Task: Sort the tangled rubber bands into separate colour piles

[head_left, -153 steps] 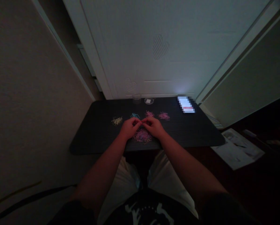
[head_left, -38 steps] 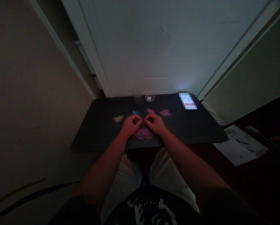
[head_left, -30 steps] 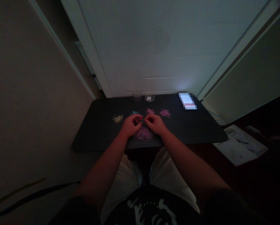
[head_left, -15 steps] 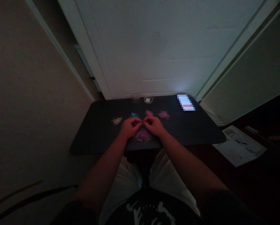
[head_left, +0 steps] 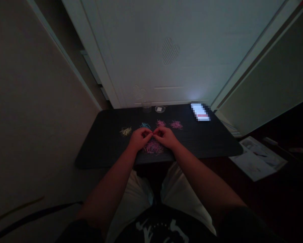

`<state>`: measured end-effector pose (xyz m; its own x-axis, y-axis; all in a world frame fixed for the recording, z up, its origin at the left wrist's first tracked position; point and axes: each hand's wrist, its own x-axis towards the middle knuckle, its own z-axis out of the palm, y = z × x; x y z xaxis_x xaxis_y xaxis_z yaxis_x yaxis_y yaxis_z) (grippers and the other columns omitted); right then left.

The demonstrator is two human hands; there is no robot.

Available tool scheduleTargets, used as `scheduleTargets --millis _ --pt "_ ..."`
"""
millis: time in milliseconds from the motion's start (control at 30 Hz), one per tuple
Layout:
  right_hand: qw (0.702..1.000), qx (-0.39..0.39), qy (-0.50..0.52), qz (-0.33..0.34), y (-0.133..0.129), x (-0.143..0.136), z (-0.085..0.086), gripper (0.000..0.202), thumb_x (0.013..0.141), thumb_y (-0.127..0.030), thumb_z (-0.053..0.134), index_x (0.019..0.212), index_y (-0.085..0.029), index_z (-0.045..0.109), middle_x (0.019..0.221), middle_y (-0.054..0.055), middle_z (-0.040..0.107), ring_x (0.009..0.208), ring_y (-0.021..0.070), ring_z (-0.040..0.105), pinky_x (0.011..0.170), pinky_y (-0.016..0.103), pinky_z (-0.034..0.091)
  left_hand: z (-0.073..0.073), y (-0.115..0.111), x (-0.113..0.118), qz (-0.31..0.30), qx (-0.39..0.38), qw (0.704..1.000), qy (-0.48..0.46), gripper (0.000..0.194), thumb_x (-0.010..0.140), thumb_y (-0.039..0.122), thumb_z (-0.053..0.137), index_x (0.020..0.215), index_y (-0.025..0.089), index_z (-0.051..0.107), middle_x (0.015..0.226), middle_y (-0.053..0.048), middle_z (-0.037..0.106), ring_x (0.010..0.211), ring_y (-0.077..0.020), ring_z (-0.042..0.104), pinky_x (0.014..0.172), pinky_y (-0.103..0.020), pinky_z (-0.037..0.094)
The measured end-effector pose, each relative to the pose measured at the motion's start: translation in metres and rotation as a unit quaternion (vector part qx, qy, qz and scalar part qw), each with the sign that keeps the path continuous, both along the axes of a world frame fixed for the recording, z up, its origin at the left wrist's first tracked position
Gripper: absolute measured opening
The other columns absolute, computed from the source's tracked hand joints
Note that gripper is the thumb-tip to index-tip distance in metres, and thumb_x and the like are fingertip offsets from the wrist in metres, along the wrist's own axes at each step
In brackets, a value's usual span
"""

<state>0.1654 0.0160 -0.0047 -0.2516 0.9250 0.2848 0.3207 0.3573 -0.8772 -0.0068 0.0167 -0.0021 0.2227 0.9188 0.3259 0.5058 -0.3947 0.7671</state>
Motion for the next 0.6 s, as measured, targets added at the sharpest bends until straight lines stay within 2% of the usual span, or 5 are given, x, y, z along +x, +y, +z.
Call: scheduleTargets --millis 467,533,600 --pt "0.999 0.023 -0.039 -0.028 0.0009 -0.0006 -0.0025 0.008 0.074 -0.023 0.057 0.074 -0.016 0.061 0.062 -0.002 0.054 0.055 0.0104 0.048 0.053 0.023 0.037 0.0016 -0.0011 0.0017 -0.010 -0.016 1.000 -0.010 0.021 0.076 0.036 0.061 0.084 0.017 0.065 0.069 0.000 0.064 0.058 -0.0104 0.054 0.055 -0.022 0.044" --pt "0.997 0.036 -0.047 -0.059 0.0016 -0.0004 -0.0034 0.007 0.074 -0.022 0.056 0.075 -0.017 0.061 0.064 -0.001 0.055 0.056 0.0115 0.049 0.054 0.024 0.038 0.0026 -0.0019 0.0021 -0.009 -0.016 1.000 -0.011 0.021 0.076 0.035 0.062 0.086 0.017 0.065 0.071 0.000 0.064 0.059 -0.0104 0.055 0.056 -0.022 0.044" --pt "0.988 0.062 -0.068 -0.121 0.0029 0.0006 -0.0038 0.006 0.074 -0.021 0.055 0.074 -0.017 0.060 0.068 0.001 0.057 0.061 0.0134 0.050 0.059 0.026 0.040 0.0038 -0.0026 0.0025 -0.005 -0.020 1.000 -0.011 0.020 0.075 0.033 0.062 0.088 0.017 0.065 0.073 -0.001 0.065 0.060 -0.0106 0.056 0.057 -0.022 0.045"
